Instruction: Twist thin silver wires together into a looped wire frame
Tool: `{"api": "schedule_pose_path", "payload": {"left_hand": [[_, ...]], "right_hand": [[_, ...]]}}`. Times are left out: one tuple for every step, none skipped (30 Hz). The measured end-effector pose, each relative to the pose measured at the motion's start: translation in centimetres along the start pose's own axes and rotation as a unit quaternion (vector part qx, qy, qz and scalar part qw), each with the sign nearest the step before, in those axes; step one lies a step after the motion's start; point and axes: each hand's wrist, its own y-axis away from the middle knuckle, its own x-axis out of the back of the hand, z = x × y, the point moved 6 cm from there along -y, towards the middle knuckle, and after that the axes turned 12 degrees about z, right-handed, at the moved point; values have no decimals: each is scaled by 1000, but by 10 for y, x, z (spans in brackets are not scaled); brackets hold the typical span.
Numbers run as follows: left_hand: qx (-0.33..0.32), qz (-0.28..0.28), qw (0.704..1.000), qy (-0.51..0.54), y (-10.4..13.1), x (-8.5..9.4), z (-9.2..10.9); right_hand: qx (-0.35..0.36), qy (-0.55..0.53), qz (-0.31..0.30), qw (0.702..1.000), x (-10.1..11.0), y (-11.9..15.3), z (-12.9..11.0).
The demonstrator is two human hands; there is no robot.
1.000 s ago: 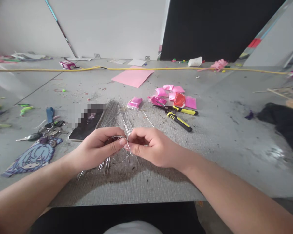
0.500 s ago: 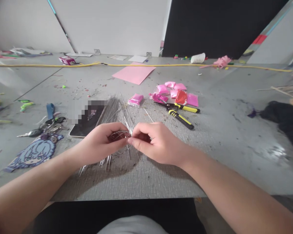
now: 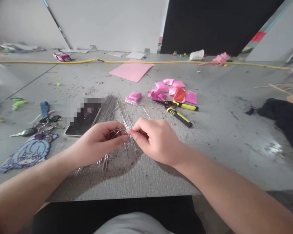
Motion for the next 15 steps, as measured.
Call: {"api": "schedule_pose_path", "payload": {"left_hand": [[1,2,1000,3,0,-1,-1],[-1,5,1000,4,0,-1,-1],[-6,11,1000,2,0,-1,-1],[-14,18,1000,0,0,0,0],[-23,26,999,-3,-1,0,0],[-31,35,999,-3,-1,1,1],[-38,43,998,-1,-1,2,2],[-43,52,998,2,-1,3,3],[-47,59,997,7,-2,4,3],[-51,65,996,11,-2,5,4],[-55,71,996,14,-2,6,4],[-60,74,995,16,-2,7,5],[-66,77,995,17,-2,7,5],[-73,78,994,16,-1,8,6],[-82,80,993,12,-1,8,7]], "right_hand": [[0,5,6,1000,0,0,0],[-1,7,9,1000,0,1,0],[-4,4,10,1000,-1,1,-1],[-12,-5,8,1000,-1,0,0],[-26,-22,5,999,-2,0,0],[-47,-47,-2,998,-2,0,2],[-76,-82,-12,994,-4,1,4],[-111,-126,-24,985,-5,1,7],[-151,-175,-38,972,-7,3,10],[-192,-225,-50,954,-10,4,14],[-229,-272,-58,933,-12,5,17],[-261,-314,-62,911,-14,7,20],[-286,-350,-63,890,-16,7,23],[-304,-381,-65,871,-18,8,26],[-318,-406,-68,854,-20,8,28]]}}
